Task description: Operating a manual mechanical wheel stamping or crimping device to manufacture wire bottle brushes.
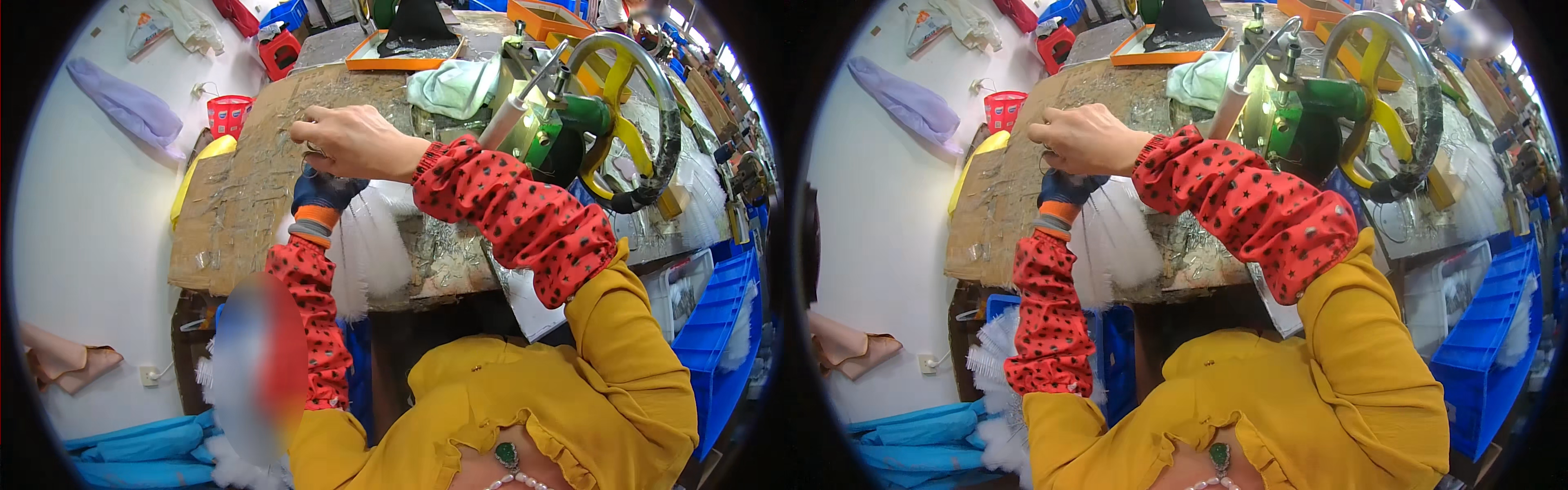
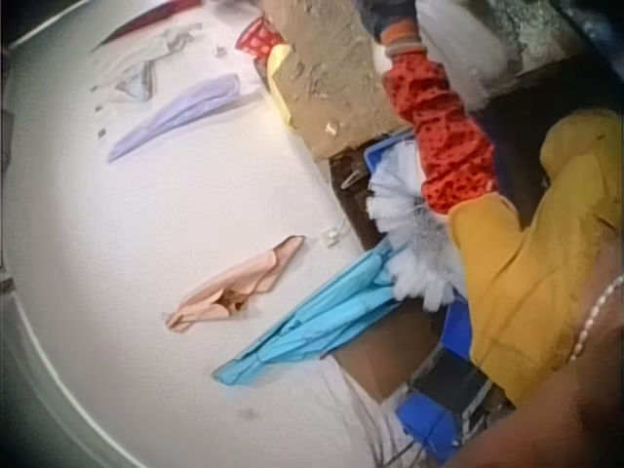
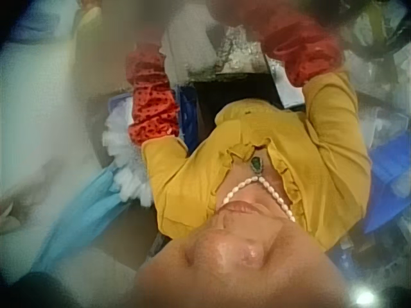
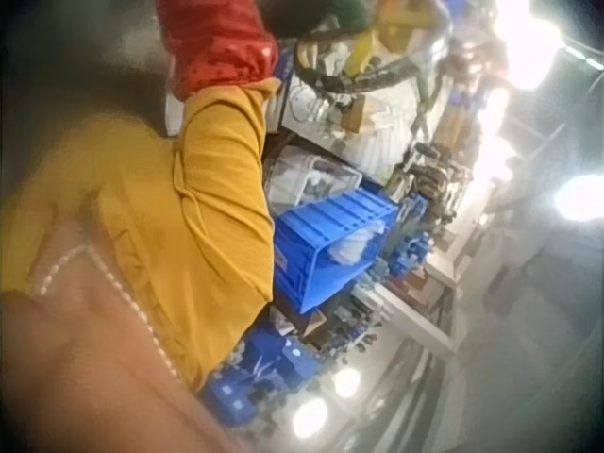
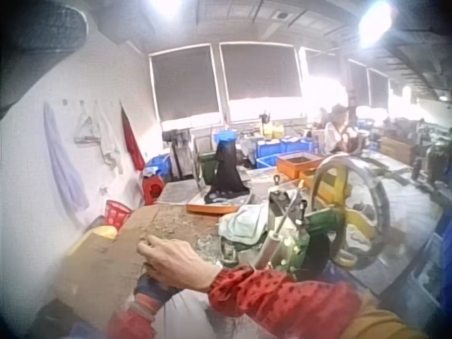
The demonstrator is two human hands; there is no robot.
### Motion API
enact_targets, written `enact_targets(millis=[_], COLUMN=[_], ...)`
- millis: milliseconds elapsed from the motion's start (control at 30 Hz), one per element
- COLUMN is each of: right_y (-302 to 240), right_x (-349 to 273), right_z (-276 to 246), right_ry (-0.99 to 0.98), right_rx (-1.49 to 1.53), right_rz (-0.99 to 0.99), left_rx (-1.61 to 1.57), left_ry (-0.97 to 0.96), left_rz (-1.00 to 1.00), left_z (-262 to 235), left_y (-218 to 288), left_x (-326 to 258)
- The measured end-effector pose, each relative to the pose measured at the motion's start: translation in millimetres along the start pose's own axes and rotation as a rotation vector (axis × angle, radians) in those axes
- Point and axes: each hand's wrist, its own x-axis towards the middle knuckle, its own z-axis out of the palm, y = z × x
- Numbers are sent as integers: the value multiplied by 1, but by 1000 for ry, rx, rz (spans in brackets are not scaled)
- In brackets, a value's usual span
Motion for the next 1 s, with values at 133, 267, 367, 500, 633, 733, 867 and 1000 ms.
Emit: enact_targets(millis=[133, 267, 367, 500, 633, 733, 867, 1000], right_y=[-3, -16, -21, -12, 7, 16, 23, 33], right_x=[0, 1, -1, -23, -72, -114, -170, -224], right_z=[-3, -5, 0, 13, 18, 9, -19, -40], right_ry=[25, 256, 75, 190, 313, 154, -2, -5], right_rx=[-20, -24, 57, 188, 493, 1094, 1641, 1597], right_rz=[-40, -120, 9, 33, 594, 1214, 1288, 1301], left_rx=[35, -40, 110, -46, -861, -1543, -1596, -1923], left_ry=[-58, -43, 56, -217, 22, 161, 46, -315], left_rz=[-175, -39, 82, -134, -402, -466, -589, -691], left_z=[-18, -34, -21, -34, -86, -84, 7, 98], left_y=[15, 7, 2, -15, -43, -48, -20, 12], left_x=[-2, -10, -14, -16, -40, -67, -93, -97])
